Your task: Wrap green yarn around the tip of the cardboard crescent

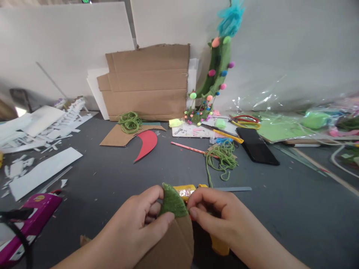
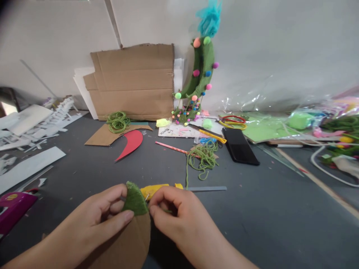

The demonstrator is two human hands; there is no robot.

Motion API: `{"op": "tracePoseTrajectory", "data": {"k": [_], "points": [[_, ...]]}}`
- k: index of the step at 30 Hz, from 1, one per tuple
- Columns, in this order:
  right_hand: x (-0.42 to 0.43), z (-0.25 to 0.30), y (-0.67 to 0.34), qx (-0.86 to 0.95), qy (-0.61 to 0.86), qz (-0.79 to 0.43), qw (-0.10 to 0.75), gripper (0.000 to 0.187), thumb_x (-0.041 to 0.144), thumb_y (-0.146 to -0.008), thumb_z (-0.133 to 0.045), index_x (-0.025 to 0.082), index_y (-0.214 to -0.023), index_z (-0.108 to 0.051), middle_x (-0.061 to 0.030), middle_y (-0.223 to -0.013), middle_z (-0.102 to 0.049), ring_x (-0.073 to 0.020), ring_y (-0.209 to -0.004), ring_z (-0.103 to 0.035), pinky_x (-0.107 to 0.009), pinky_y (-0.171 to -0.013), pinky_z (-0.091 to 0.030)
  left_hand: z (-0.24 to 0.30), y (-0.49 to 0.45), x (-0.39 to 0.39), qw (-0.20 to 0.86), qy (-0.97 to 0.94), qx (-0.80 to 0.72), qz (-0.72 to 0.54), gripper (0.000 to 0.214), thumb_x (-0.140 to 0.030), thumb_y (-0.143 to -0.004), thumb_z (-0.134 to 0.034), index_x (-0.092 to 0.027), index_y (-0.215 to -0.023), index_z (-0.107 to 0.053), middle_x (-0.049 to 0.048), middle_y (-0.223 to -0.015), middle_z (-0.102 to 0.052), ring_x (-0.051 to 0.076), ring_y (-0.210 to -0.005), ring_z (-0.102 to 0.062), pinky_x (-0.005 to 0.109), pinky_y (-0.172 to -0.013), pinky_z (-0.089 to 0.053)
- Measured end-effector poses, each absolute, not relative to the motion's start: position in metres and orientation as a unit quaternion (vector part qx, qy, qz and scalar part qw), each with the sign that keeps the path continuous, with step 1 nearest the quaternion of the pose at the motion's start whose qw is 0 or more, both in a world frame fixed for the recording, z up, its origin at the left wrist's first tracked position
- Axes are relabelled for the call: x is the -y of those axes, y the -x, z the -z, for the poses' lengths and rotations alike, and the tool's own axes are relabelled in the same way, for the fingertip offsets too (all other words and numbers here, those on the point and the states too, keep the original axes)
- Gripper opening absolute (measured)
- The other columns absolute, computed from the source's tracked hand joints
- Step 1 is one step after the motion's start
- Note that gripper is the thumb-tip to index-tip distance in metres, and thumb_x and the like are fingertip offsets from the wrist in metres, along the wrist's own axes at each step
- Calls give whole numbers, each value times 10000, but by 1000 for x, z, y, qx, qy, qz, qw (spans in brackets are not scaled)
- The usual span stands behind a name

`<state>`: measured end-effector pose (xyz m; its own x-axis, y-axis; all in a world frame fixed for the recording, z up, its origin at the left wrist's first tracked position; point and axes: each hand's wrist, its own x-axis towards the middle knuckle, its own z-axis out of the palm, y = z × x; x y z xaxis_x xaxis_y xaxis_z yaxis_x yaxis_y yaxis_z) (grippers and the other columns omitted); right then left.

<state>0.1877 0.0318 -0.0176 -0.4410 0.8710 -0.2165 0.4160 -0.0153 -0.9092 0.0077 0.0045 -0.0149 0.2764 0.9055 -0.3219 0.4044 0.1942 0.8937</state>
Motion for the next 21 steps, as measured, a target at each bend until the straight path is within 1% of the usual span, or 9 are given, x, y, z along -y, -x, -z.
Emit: {"op": "tracePoseTrajectory", "data": {"k": [3,7,13,16,19,21], "points": [[-31,18,-188,649,475,-554,216,108,229,-707,-477,186,-615,-515,62,-510,-364,-79,-484,-302,-189,-442,-234,15,-8,-3,541,-589,-552,-236,96,-287,-772,-473,-196,-772,-505,-49,-577,-450,100,-538,-407,180,-489,-325],[-28,18,-187,630,468,-577,226,107,242,-715,-484,189,-624,-504,63,-517,-380,-76,-478,-303,-187,-438,-237,16,-8,0,534,-588,-553,-251,124,-301,-758,-494,-190,-788,-541,-24,-626,-524,114,-565,-468,190,-511,-363],[-25,15,-186,618,463,-591,235,109,246,-709,-491,180,-626,-516,58,-525,-382,-78,-495,-308,-189,-451,-234,13,-8,2,541,-590,-541,-260,135,-290,-771,-482,-188,-832,-547,-14,-654,-556,124,-595,-490,201,-536,-373],[-22,13,-186,614,453,-600,240,102,237,-708,-497,181,-625,-513,62,-522,-366,-77,-492,-293,-190,-445,-224,10,-10,5,545,-586,-542,-256,115,-287,-761,-497,-182,-801,-518,-22,-651,-530,114,-593,-465,200,-531,-356],[-20,15,-185,614,442,-602,254,104,230,-721,-498,179,-631,-511,65,-528,-346,-77,-500,-282,-193,-456,-225,10,-11,6,520,-594,-560,-251,95,-277,-768,-485,-183,-752,-478,-52,-608,-438,94,-559,-393,194,-508,-315],[-20,16,-183,618,434,-600,263,110,234,-726,-500,174,-635,-512,62,-539,-360,-76,-510,-299,-196,-471,-236,11,-11,6,489,-613,-566,-256,88,-260,-772,-469,-187,-726,-456,-65,-592,-379,89,-548,-353,195,-502,-291]]}}
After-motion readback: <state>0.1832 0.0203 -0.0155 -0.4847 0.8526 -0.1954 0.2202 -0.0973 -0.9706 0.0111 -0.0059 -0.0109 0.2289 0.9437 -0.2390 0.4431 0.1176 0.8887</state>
